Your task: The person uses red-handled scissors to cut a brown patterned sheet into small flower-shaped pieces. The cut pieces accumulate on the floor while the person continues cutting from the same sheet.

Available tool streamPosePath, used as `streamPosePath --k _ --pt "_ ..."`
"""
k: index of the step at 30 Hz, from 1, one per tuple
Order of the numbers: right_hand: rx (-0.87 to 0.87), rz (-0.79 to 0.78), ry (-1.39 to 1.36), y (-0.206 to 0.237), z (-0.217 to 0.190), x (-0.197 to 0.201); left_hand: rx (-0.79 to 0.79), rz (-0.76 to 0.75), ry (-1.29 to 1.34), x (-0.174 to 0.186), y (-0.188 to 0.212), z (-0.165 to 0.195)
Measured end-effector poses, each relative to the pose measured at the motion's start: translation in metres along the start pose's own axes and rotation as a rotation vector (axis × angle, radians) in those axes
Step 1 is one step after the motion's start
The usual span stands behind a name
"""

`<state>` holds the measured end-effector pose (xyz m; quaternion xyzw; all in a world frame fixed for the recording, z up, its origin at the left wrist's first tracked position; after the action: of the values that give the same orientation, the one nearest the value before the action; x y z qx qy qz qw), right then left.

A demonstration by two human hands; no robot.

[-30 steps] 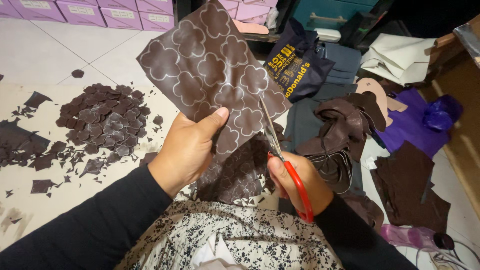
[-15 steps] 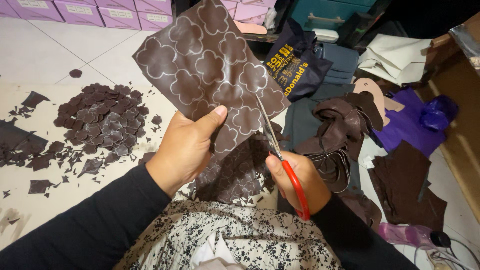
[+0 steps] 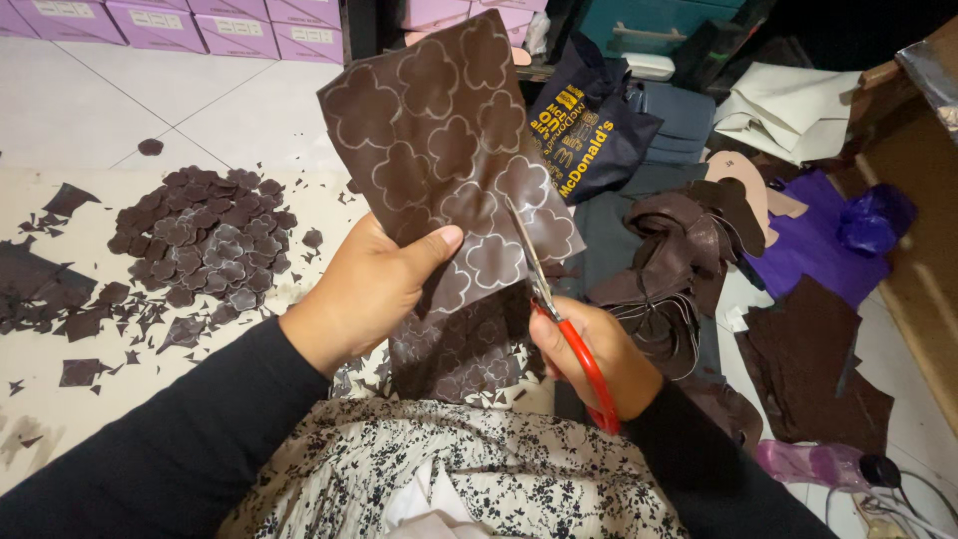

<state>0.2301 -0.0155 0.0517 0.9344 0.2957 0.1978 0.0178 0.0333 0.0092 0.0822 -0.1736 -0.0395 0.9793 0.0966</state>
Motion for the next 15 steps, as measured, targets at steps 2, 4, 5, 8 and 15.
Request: streamPosePath --k 2,4,5,8,15 --pt "0.009 -0.002 -0.029 -0.002 -0.001 -0.001 -0.022 -0.019 0.007 -0.001 0.0 0.002" --pt "0.005 0.0 -0.048 -0.001 -0.001 -0.001 -0.037 -0.026 0.002 -0.002 0.0 0.004" --pt "0.003 0.001 -0.057 -0.001 0.0 0.0 -0.043 -0.026 -0.005 -0.002 0.0 0.005" --pt "-0.039 -0.009 -0.106 0.001 0.005 0.001 -0.038 -0.034 -0.007 -0.003 0.001 0.007" --pt "-0.083 -0.011 0.002 0.004 0.005 0.003 -0.035 -0.041 0.055 -0.008 0.001 0.014"
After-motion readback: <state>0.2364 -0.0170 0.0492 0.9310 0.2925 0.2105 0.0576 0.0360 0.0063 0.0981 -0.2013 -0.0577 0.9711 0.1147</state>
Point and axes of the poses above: each hand's wrist, its own y-axis away from the middle knuckle, its own x-axis out of the back of the hand, z = x × y, the point moved 10 cm from there along -y, towards the middle knuckle, and after that the axes turned 3 degrees about -z, right-handed, at the moved point
